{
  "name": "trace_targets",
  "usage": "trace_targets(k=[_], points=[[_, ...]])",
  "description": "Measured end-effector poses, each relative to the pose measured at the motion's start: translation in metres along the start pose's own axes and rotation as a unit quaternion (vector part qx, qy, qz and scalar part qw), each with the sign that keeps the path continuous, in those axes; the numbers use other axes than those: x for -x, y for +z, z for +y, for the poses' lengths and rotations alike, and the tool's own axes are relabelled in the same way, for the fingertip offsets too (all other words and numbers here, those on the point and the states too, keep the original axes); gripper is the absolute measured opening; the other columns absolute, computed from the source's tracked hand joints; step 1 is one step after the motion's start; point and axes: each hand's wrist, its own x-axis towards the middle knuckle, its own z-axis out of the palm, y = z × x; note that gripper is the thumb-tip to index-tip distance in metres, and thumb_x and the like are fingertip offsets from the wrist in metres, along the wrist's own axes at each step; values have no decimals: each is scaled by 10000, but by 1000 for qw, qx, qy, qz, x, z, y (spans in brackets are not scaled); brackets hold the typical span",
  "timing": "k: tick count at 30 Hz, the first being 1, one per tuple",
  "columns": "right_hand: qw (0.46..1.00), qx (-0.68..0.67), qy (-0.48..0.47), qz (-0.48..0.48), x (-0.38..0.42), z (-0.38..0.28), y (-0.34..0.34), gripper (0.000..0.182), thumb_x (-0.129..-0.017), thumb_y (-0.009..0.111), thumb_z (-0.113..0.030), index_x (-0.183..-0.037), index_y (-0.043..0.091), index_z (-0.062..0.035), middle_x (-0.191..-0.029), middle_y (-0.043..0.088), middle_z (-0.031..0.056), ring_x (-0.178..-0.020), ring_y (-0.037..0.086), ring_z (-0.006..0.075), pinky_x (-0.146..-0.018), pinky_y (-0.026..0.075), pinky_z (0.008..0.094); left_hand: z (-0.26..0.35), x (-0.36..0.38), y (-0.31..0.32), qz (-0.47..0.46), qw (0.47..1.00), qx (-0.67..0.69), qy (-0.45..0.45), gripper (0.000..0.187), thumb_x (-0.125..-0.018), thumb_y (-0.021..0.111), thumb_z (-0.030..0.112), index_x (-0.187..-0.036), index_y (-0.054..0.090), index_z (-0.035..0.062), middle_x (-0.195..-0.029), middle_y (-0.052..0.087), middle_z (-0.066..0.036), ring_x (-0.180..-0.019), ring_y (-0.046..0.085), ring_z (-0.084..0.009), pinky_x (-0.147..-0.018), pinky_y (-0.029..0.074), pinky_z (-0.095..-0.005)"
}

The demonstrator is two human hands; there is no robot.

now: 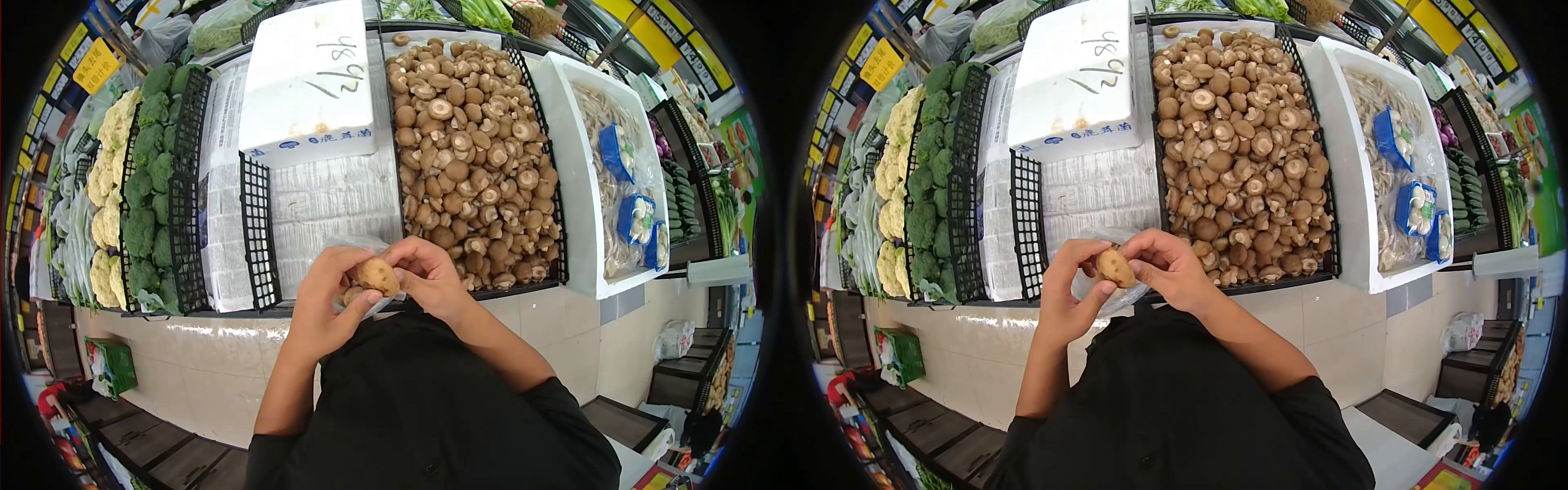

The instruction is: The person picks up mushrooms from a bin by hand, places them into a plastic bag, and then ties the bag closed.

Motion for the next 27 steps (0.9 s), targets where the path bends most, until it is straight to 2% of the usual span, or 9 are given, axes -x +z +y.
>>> trace_targets(k=[5,10,12,16,17,20,23,26,27], points=[[1000,2,13,3,-1,2,1,178,-991,660,-135,-1131,611,-38,-1084,647,15,-993,615,81,-877,500,255,-4,3,0,16,999,22,-23,318,-870,706,50,-1180,640,24,-1053,640,-109,-874,596,-208,-751,479,-306],[999,9,35,24,0,7,0,156,-974,678,-111,-1103,628,-38,-1062,646,8,-958,613,80,-854,499,260,-18,11,-5,89,994,17,-56,111,-902,685,58,-996,676,0,-903,646,-89,-768,578,-184,-713,474,-290],[984,177,18,4,-2,15,-6,142,-952,678,-84,-1080,638,-37,-1038,656,37,-927,639,127,-838,506,284,-31,20,-15,122,989,-14,-77,81,-908,684,68,-914,660,-10,-834,630,-81,-729,566,-176,-697,469,-287],[888,457,26,-40,-10,7,4,134,-925,655,-82,-1049,651,-33,-989,659,109,-911,658,255,-815,517,352,-50,37,-36,164,972,-103,-137,183,-912,684,92,-800,585,-15,-744,576,-73,-675,533,-163,-649,448,-294],[868,493,1,-56,-11,10,7,124,-896,642,-98,-1007,644,-42,-954,643,129,-934,637,317,-828,512,390,-52,39,-38,166,966,-125,-152,209,-911,683,98,-781,564,-13,-732,562,-74,-666,524,-161,-635,442,-297],[766,631,-25,-121,-18,22,13,103,-846,635,-80,-946,631,-56,-926,629,104,-937,632,315,-840,501,411,-54,40,-37,138,952,-187,-200,270,-909,702,165,-782,531,-1,-697,531,-74,-646,504,-158,-606,429,-308],[738,663,-42,-113,-21,40,18,122,-789,637,-75,-910,624,-84,-916,627,83,-932,634,307,-859,497,417,-64,48,-29,115,944,-134,-278,306,-901,721,231,-812,523,14,-671,535,-70,-612,502,-162,-579,428,-310],[695,701,-47,-149,-25,56,13,148,-787,642,-97,-935,642,-98,-959,650,76,-961,646,283,-879,503,413,-53,46,-24,67,937,-134,-316,318,-894,730,264,-839,527,25,-643,540,-62,-566,495,-166,-543,423,-322],[684,710,-41,-159,-27,58,13,156,-785,645,-101,-941,645,-100,-968,656,78,-976,648,279,-884,505,410,-57,49,-21,68,942,-138,-299,300,-907,710,253,-838,528,26,-612,538,-55,-534,491,-160,-517,415,-328]])
